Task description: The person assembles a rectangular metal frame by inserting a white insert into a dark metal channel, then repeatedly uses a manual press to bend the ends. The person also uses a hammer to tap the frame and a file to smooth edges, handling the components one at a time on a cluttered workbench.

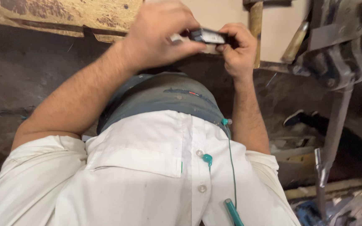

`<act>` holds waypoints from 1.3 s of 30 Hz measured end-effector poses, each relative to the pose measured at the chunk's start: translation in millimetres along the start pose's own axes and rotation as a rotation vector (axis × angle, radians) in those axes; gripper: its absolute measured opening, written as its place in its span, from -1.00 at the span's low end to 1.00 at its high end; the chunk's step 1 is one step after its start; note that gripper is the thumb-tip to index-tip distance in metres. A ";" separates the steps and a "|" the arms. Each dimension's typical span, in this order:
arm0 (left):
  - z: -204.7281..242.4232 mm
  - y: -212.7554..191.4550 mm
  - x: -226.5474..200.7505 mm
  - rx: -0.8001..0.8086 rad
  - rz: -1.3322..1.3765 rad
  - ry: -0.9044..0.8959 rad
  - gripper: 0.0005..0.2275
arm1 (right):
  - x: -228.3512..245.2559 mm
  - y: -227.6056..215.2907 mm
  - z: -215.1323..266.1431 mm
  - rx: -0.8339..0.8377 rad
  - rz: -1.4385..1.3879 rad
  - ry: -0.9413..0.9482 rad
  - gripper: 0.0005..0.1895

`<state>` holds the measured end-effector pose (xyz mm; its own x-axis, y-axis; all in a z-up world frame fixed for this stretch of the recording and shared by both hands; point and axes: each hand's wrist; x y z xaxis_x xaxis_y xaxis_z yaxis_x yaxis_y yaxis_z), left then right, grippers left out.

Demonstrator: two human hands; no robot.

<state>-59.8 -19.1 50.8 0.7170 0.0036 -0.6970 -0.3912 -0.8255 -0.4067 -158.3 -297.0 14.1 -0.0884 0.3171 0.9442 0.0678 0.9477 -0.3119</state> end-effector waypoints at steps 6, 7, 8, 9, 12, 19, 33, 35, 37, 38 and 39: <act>-18.0 16.4 -65.4 -0.089 -0.083 0.074 -0.70 | 8.8 -13.3 4.0 0.067 -0.167 -0.045 -0.69; -19.0 19.8 -71.3 -0.098 -0.085 0.084 -0.70 | 8.4 -15.4 3.5 0.081 -0.156 -0.054 -0.73; -19.7 23.1 -76.3 -0.106 -0.086 0.095 -0.70 | 7.9 -17.0 2.5 0.096 -0.146 -0.062 -0.77; -19.6 26.5 -81.3 -0.117 -0.089 0.103 -0.70 | 7.8 -18.3 2.3 0.113 -0.137 -0.071 -0.80; -17.7 34.3 -95.0 -0.131 -0.145 0.107 -0.68 | 9.5 -19.6 2.7 0.181 -0.204 -0.059 -0.83; -9.4 51.4 -116.6 -0.179 -0.174 0.096 -0.73 | 12.7 -20.6 1.2 0.303 -0.195 -0.167 -0.79; 19.7 13.2 -115.6 -0.295 -0.241 -0.260 -0.72 | 24.2 1.6 -30.6 0.391 -0.047 -0.155 -0.69; 34.4 -4.9 -109.7 -0.309 -0.187 -0.415 -0.72 | 36.1 14.6 -37.7 0.391 0.090 -0.172 -0.68; 49.8 -25.9 -101.2 -0.308 -0.188 -0.504 -0.72 | 51.8 31.4 -49.4 0.395 0.213 -0.214 -0.66; 57.4 -37.2 -95.9 -0.299 -0.219 -0.518 -0.71 | 59.9 41.0 -56.7 0.403 0.266 -0.247 -0.65; 65.4 -47.2 -91.7 -0.289 -0.245 -0.531 -0.71 | 68.1 50.7 -63.1 0.408 0.322 -0.276 -0.64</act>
<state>-144.9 56.4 95.3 0.3540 0.4282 -0.8315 -0.0285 -0.8837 -0.4672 -98.2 -229.6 69.3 -0.3858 0.5375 0.7498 -0.2491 0.7219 -0.6456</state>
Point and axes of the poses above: each hand's wrist, its own z-axis away from the middle knuckle, its own y-axis out of the palm, x = y × z, and after that the axes turned 2 degrees about -x, right-handed
